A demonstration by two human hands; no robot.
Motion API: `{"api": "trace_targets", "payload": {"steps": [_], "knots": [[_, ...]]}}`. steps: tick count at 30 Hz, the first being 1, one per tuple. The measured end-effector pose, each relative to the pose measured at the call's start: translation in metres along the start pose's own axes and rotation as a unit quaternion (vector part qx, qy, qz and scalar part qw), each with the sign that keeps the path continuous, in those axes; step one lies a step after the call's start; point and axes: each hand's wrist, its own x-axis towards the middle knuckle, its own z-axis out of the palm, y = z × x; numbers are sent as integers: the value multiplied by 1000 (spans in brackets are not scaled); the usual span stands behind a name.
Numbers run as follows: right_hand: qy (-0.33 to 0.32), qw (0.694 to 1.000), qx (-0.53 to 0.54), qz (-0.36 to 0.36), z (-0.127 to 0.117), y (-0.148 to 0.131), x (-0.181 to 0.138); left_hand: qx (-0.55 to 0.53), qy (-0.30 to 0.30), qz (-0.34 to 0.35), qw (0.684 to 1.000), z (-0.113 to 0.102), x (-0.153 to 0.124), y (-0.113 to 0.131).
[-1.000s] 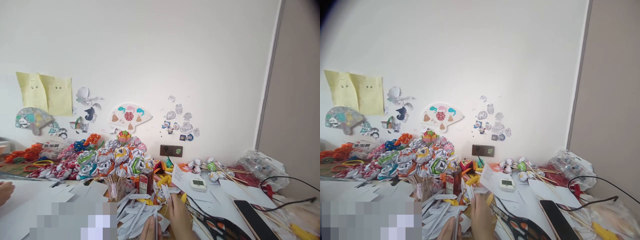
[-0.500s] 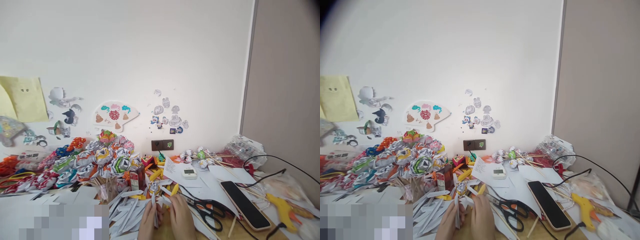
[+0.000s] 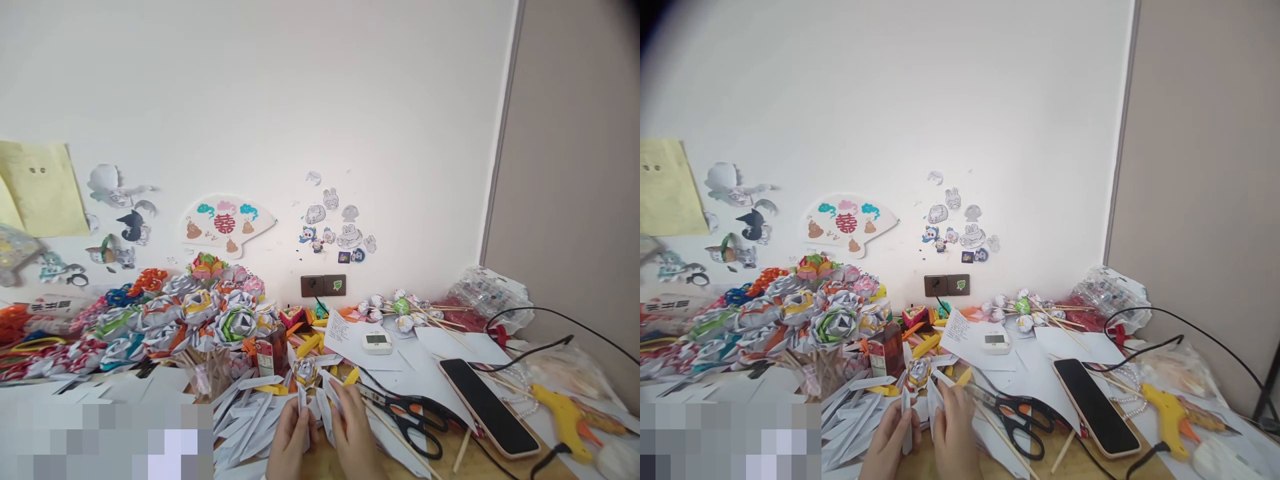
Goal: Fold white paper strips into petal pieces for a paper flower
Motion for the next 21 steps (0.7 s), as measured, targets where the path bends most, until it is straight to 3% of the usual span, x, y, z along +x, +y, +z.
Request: {"api": "trace_targets", "payload": {"steps": [7,16,21], "knots": [[-27,998,-4,-56,1,-14,-5,44,15,51,998,-2,-2,1],[-43,995,39,-79,-7,-28,-2,69,-19,40,997,-6,-4,-12],[-46,993,72,-78,-4,-24,-3,27,14,-22,999,-13,0,-23]]}}
